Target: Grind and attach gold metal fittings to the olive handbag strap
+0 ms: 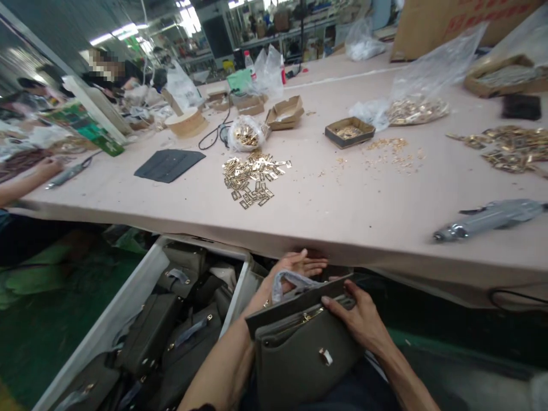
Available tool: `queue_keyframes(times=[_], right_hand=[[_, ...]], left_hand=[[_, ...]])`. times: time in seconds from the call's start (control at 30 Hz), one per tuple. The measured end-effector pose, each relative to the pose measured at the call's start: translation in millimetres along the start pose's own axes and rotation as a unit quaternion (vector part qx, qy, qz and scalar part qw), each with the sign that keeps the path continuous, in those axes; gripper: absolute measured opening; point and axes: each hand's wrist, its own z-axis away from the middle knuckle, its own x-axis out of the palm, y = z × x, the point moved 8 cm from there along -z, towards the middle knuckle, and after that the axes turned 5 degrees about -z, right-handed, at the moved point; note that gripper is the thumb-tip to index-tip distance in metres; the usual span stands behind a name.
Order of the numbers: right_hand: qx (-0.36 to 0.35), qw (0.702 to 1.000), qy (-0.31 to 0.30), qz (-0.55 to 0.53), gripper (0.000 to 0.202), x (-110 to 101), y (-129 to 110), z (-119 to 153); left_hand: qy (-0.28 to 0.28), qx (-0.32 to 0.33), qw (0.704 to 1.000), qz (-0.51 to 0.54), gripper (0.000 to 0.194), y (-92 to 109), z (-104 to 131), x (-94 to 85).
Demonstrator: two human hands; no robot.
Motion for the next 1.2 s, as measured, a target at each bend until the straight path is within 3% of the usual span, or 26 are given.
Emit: queue_keyframes(times=[0.07,0.13,0.2,0.27,0.33,0.37,0.4,0.43,0.5,0.63,0.77,0.87,1.0,1.1,1.2], right_hand=[[0.014,1.000,0.011,0.000,0.067,-4,7,6],[0.016,1.000,-0.009,-0.021,0.063,-5,12,8],[0.013,0.999,-0.018,-0.036,0.058,-7,15,8],[0.010,0.999,-0.008,-0.036,0.056,-9,16,7],[0.004,0.999,0.005,-0.031,0.056,-10,15,5],[0.001,1.000,0.009,-0.029,0.056,-9,14,4],[-0.001,1.000,0.011,-0.027,0.055,-7,13,4],[-0.003,1.000,0.011,-0.026,0.055,-6,11,3],[-0.005,1.000,0.007,-0.026,0.054,-4,9,3],[-0.014,0.999,0.019,-0.022,0.055,-7,10,7],[-0.011,0.999,0.038,-0.017,0.054,-11,13,10],[-0.014,0.999,0.039,-0.016,0.054,-12,11,10],[-0.029,0.999,0.036,-0.021,0.050,-12,5,11],[-0.024,0.999,0.034,-0.021,0.050,-14,7,11],[-0.027,0.999,0.039,-0.006,0.052,-15,10,10]], left_hand=[[0.032,0.003,0.999,0.006,0.033,17,12,-22.7],[0.102,0.067,0.992,-0.041,0.030,48,36,-44.6],[0.179,0.159,0.957,-0.163,0.030,83,68,-49.6],[0.269,0.234,0.871,-0.338,0.028,112,101,-33.9],[0.335,0.281,0.753,-0.492,0.024,129,123,-2.4],[0.347,0.293,0.712,-0.535,0.023,132,128,13.2],[0.347,0.295,0.695,-0.557,0.023,131,127,25.8],[0.339,0.291,0.698,-0.561,0.024,128,123,34.4],[0.308,0.266,0.736,-0.541,0.030,116,106,41.3],[0.263,0.214,0.819,-0.463,0.050,88,71,35.0],[0.238,0.164,0.877,-0.384,0.045,64,56,31.0],[0.237,0.158,0.897,-0.339,0.033,56,56,31.0],[0.223,0.177,0.919,-0.273,0.042,49,57,32.5],[0.228,0.207,0.913,-0.267,0.032,45,61,36.1],[0.248,0.238,0.885,-0.315,0.019,46,71,43.3]])
